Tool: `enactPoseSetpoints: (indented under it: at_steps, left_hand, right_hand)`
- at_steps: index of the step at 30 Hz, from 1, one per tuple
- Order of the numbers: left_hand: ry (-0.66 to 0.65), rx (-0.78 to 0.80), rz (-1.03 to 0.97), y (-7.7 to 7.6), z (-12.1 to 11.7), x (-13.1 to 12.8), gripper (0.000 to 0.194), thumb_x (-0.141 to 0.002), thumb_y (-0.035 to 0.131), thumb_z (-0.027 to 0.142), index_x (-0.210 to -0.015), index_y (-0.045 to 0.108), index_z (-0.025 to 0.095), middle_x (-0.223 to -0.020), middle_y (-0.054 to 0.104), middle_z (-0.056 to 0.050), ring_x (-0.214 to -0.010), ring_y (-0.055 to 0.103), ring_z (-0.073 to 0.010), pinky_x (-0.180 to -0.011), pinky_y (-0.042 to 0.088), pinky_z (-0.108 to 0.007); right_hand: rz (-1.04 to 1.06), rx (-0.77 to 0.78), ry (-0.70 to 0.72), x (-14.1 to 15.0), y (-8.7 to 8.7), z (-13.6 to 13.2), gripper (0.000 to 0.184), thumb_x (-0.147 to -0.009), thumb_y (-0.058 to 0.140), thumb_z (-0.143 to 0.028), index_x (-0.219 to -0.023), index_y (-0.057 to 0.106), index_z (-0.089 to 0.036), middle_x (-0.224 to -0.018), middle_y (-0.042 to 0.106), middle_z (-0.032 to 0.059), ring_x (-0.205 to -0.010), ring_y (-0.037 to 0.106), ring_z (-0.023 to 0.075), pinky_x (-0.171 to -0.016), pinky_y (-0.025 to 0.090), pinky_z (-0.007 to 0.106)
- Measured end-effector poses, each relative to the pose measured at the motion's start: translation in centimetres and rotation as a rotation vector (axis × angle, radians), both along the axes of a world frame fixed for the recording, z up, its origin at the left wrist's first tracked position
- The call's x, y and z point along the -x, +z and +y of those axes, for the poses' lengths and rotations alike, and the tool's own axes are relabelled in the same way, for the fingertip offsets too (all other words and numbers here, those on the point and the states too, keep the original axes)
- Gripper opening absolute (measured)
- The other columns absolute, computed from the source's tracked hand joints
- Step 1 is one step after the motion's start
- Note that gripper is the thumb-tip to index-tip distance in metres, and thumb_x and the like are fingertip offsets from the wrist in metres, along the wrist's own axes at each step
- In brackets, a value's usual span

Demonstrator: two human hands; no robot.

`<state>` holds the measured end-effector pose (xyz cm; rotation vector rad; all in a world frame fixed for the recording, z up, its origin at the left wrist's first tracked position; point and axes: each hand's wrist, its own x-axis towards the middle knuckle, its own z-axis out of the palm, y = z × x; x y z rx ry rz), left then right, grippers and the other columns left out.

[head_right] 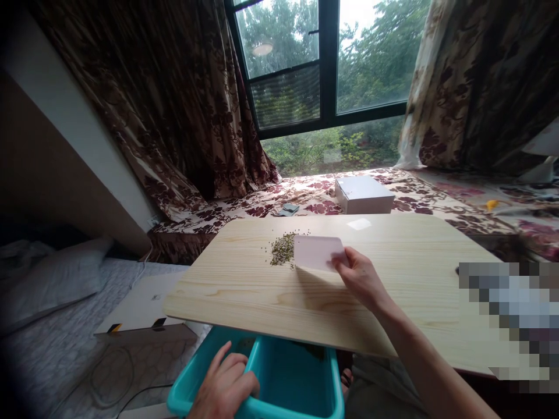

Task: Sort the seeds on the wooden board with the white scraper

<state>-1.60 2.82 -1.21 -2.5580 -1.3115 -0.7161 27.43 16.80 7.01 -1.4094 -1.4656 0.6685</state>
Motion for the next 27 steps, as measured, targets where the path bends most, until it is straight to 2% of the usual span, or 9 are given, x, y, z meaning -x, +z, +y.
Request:
enactPoseSetpoints:
  at_steps: [4, 10, 15, 21, 27]
  left_hand:
    - [-0.005, 0.008, -0.012, -0.1, 0.0, 0.0, 0.041, -0.093, 0.035, 0.053, -0.069, 0.050, 0.024, -0.062, 0.047, 0.002, -0.073, 0.058, -0.0184, -0.094, 0.043, -0.054]
    - [0.014, 0.013, -0.036, -0.4, -0.1, 0.1, 0.040, -0.097, 0.033, 0.044, -0.068, 0.051, 0.024, -0.061, 0.047, 0.002, -0.073, 0.058, -0.0184, -0.094, 0.042, -0.055]
    - [-0.024, 0.032, -0.050, -0.7, 0.0, 0.3, 0.044, -0.084, 0.048, 0.066, -0.070, 0.052, 0.024, -0.063, 0.047, 0.003, -0.074, 0.059, -0.0194, -0.097, 0.040, -0.055]
    - [-0.023, 0.038, -0.055, -1.1, 0.1, 0.5, 0.042, -0.081, 0.053, 0.064, -0.069, 0.050, 0.024, -0.064, 0.047, 0.003, -0.074, 0.059, -0.0196, -0.096, 0.040, -0.055]
    - [-0.028, 0.053, -0.091, -1.0, 0.1, 0.5, 0.040, -0.075, 0.061, 0.062, -0.069, 0.049, 0.024, -0.065, 0.049, 0.004, -0.076, 0.059, -0.0201, -0.097, 0.039, -0.056]
  right_hand:
    - [-0.018, -0.011, -0.024, 0.0, 0.2, 0.3, 0.023, -0.076, 0.058, -0.040, -0.077, 0.065, -0.017, -0.072, 0.071, 0.0051, -0.069, 0.064, 0.0207, -0.064, 0.050, 0.032]
    - [0.035, -0.011, 0.027, 0.4, 0.2, 0.2, 0.022, -0.074, 0.061, -0.040, -0.078, 0.066, -0.018, -0.076, 0.073, 0.0052, -0.073, 0.066, 0.0214, -0.067, 0.051, 0.032]
    - [0.040, -0.008, 0.017, 0.5, 0.5, 0.0, 0.020, -0.074, 0.062, -0.039, -0.076, 0.066, -0.019, -0.076, 0.074, 0.0048, -0.072, 0.066, 0.0211, -0.066, 0.051, 0.031]
    - [0.026, -0.017, 0.045, 0.9, 0.0, 0.5, 0.023, -0.074, 0.060, -0.039, -0.079, 0.066, -0.018, -0.074, 0.073, 0.0046, -0.071, 0.066, 0.0207, -0.065, 0.051, 0.032]
    - [0.007, -0.010, 0.016, 0.5, 0.7, -0.4, 0.021, -0.075, 0.061, -0.039, -0.079, 0.067, -0.019, -0.077, 0.074, 0.0050, -0.074, 0.067, 0.0219, -0.067, 0.052, 0.032]
